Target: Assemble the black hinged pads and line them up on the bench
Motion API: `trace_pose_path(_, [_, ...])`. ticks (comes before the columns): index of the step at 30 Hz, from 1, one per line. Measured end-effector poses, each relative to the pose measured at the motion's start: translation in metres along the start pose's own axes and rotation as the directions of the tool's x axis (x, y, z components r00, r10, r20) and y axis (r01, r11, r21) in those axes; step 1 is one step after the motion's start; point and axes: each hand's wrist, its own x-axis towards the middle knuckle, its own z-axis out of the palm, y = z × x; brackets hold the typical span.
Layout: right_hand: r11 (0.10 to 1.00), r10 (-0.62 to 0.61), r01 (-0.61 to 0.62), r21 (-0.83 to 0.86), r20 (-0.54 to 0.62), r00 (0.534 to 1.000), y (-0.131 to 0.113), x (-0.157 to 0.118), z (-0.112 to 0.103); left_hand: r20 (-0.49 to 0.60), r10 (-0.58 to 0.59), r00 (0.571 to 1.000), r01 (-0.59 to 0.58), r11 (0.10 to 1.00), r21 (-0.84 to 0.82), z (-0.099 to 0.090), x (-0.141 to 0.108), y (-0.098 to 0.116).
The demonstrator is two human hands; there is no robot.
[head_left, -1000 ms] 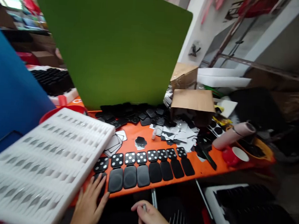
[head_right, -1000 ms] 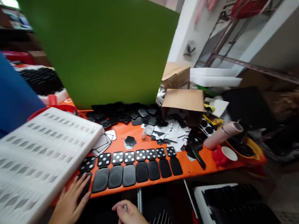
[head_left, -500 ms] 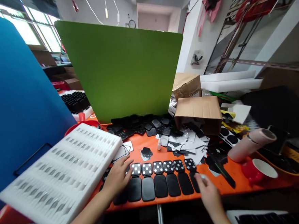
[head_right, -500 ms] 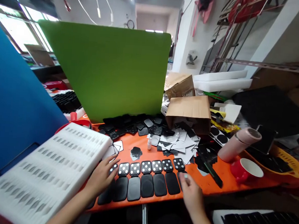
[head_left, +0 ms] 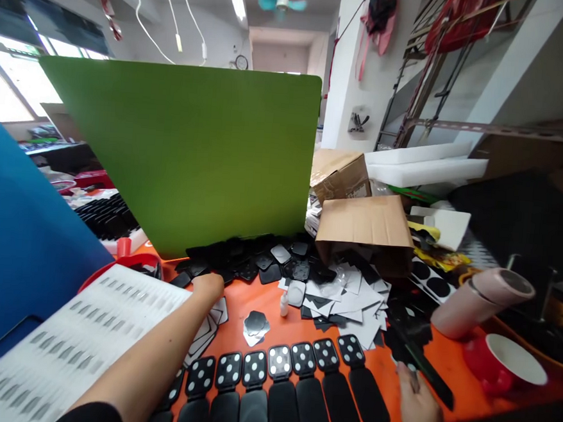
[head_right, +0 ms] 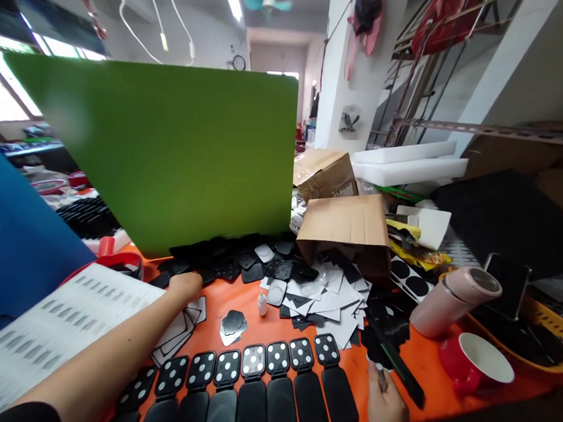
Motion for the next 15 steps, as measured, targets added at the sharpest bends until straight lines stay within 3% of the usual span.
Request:
trace_pose_path(3, [0.999,-0.007,0.007,-0.039,0.016,1.0,0.002,-0.001,0.0,-0.026,-0.015,1.0,0.014,0.999,-0.046,-0.021,0.003,-0.008])
trace_pose_path(6, [0.999,-0.013,0.015,-0.05,0.033,0.999,-0.005,-0.002,-0.002,-0.127,-0.024,0.992,0.008,0.993,-0.118,-0.052,-0.007,-0.024])
trace_pose_path(9, [0.997,-0.057,0.056,0.057,0.008,0.998,-0.018,-0.003,-0.008,-0.241,-0.014,0.97,-0.039,0.975,-0.217,-0.079,-0.034,-0.039])
trace_pose_path(12, [0.98,-0.072,0.068,0.186,0.011,0.997,-0.034,-0.015,-0.018,-0.315,0.063,0.947,-0.175,0.923,-0.342,-0.081,-0.075,-0.045])
trace_pose_path(13, [0.982,-0.039,0.038,0.185,0.004,0.999,-0.041,-0.025,-0.021,-0.333,0.139,0.933,-0.303,0.801,-0.516,-0.074,-0.092,-0.044])
trace_pose_path(14, [0.982,-0.043,0.039,0.187,0.02,0.999,-0.048,-0.039,-0.022,-0.335,0.273,0.902,-0.432,0.613,-0.662,-0.064,-0.11,-0.041])
trace_pose_path(15, [0.973,-0.085,0.066,0.222,0.078,0.993,-0.057,-0.056,-0.022,-0.309,0.411,0.858,-0.481,0.429,-0.765,-0.052,-0.129,-0.035])
